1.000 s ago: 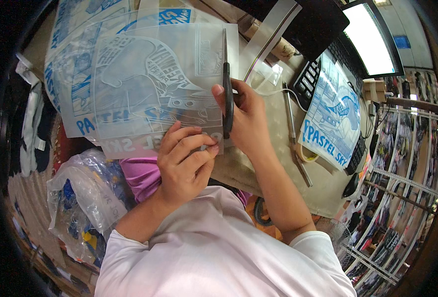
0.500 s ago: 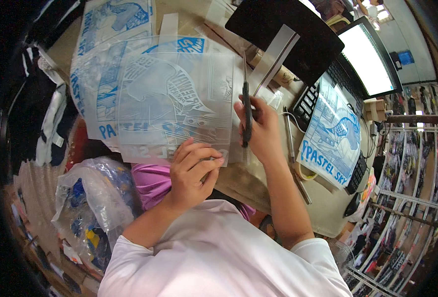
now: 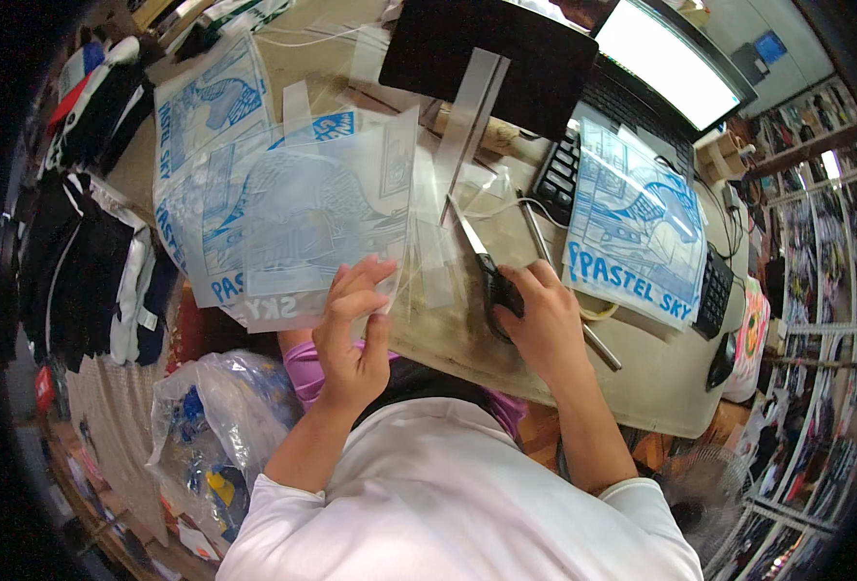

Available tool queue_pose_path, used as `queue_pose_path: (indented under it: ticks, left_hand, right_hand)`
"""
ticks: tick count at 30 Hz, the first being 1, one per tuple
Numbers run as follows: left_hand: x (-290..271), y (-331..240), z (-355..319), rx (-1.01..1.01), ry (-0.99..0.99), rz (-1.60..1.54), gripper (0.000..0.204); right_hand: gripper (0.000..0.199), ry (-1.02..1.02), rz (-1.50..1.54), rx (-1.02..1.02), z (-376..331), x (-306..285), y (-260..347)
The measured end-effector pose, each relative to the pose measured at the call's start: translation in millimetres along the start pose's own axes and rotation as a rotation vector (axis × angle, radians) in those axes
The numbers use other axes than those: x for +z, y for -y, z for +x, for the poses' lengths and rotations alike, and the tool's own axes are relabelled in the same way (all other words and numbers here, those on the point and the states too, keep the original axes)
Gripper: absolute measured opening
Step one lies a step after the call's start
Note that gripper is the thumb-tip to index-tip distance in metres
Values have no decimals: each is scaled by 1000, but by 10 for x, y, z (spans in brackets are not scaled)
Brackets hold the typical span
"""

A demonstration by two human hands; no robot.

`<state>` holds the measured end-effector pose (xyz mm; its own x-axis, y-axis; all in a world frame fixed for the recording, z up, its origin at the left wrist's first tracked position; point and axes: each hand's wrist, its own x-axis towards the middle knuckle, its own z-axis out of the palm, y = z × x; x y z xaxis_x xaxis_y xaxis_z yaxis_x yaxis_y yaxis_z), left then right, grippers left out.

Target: The person uses scissors to cut printed plastic sheets on a table. They repeatedly trim edges and separate pieces, then stack the cut sheets. The workspace includes a laptop, calculator, and other office items.

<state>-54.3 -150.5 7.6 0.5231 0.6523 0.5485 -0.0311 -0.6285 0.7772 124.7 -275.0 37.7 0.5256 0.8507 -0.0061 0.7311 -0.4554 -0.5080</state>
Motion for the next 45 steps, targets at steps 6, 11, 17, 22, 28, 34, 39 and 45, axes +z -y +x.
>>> queue_pose_path:
  ticks: [6, 11, 17, 22, 28, 34, 39, 45]
  left_hand:
    - [-81, -530, 201, 163, 170, -618, 14]
    - [-184, -639, 310, 128, -46, -1376, 25]
    - [-421, -430, 110, -138, -269, -1590, 38]
    - [-429, -147, 118, -356, -120, -969, 18]
    - [-770, 534, 137, -388, -148, -420, 17]
    - [-1088, 719, 467, -250, -264, 14, 11]
    - [-1266, 339, 481, -151, -385, -189, 9]
    - [-1465, 514, 662, -266, -235, 170, 20]
  right_hand:
    - [38, -63, 487, -94, 15, -8, -65]
    - [59, 235, 1732, 178, 199, 393, 158]
    - [57, 249, 1962, 35, 284, 299, 496]
    - [42, -364, 1555, 40, 439, -312, -113]
    - [52, -685, 735, 351, 154, -1234, -1372]
    - [75, -803, -86, 657, -6, -1186, -2008]
    - [81, -961, -702, 498, -78, -1050, -2151]
    - [42, -755, -124, 182, -255, -835, -873]
